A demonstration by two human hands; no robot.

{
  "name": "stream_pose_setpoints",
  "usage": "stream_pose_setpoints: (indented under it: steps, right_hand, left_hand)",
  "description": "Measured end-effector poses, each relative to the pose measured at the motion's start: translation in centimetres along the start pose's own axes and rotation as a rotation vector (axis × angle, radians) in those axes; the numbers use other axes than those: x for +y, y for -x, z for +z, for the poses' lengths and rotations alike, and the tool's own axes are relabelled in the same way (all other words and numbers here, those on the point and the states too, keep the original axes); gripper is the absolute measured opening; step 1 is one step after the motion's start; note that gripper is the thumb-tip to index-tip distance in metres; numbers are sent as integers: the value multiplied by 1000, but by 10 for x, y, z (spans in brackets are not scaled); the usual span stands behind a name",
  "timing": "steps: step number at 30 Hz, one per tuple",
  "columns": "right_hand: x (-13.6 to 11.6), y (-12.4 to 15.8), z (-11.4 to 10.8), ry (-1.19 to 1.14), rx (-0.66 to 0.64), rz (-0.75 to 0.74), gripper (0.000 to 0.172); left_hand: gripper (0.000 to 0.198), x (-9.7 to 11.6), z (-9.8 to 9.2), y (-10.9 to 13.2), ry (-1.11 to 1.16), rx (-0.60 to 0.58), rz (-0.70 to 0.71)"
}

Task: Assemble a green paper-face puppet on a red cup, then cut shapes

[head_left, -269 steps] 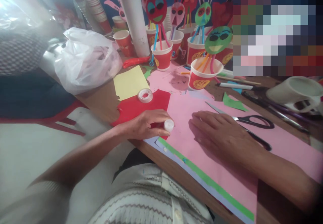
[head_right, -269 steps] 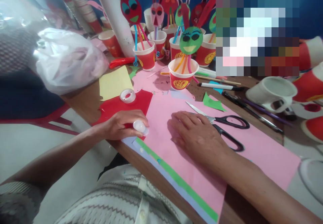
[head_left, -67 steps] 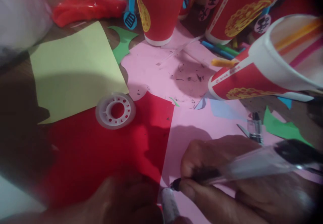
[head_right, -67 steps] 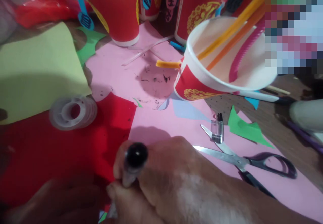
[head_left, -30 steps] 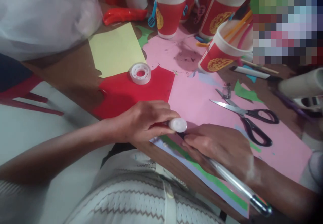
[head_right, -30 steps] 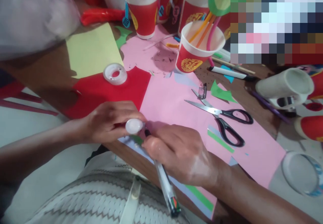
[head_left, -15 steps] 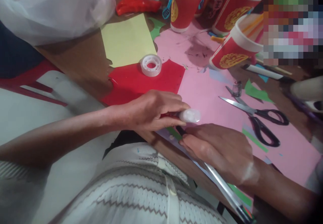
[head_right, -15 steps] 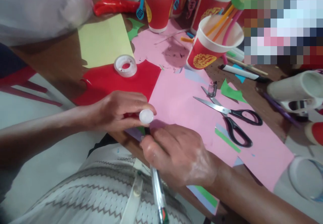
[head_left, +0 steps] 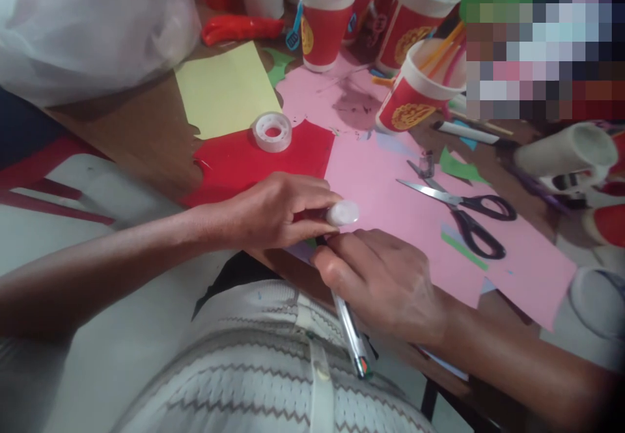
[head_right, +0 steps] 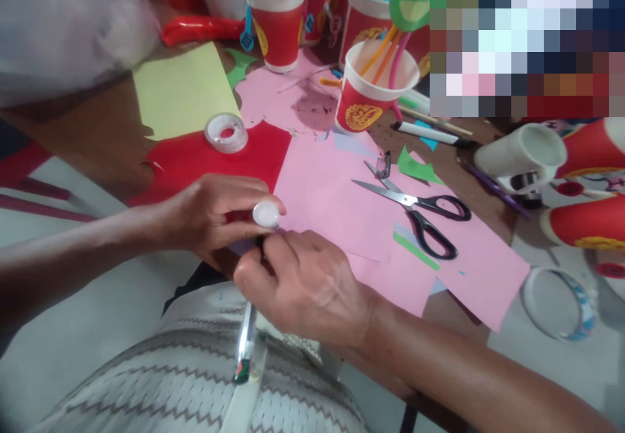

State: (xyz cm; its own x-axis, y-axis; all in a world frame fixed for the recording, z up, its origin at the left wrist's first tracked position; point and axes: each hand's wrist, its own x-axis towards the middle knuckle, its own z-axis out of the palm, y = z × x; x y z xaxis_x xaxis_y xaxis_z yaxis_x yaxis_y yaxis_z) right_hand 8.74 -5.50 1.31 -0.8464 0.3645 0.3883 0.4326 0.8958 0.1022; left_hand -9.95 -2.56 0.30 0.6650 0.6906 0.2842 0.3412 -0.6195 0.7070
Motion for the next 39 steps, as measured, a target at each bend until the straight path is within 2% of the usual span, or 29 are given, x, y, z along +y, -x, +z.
stream_pose_setpoints:
  steps: [7, 13, 17, 23, 31, 36, 39]
  right_hand:
    - [-2, 8, -6, -74, -6, 16, 19]
    - [7, 17, -9, -136, -7, 60, 18]
    - [16, 22, -7, -295, 34, 134, 10]
    - [26, 28, -1, -526, 51, 305, 12]
    - [39, 11, 2, -716, 51, 589, 7]
    - [55, -2, 8, -903, -3, 690, 20]
    - [68, -14, 12, -1016, -75, 700, 19]
  left_hand:
    - [18, -3, 2, 2, 19, 6, -4]
    - [16, -3, 1, 2, 39, -22, -28]
    - [14, -2, 0, 2, 36, -23, -42]
    - [15, -2, 0, 1, -3, -29, -46]
    - [14, 0, -2, 0, -45, -31, -90]
    - [14, -1, -2, 0, -51, -17, -95]
    - [16, -1, -1, 1, -65, -30, -106]
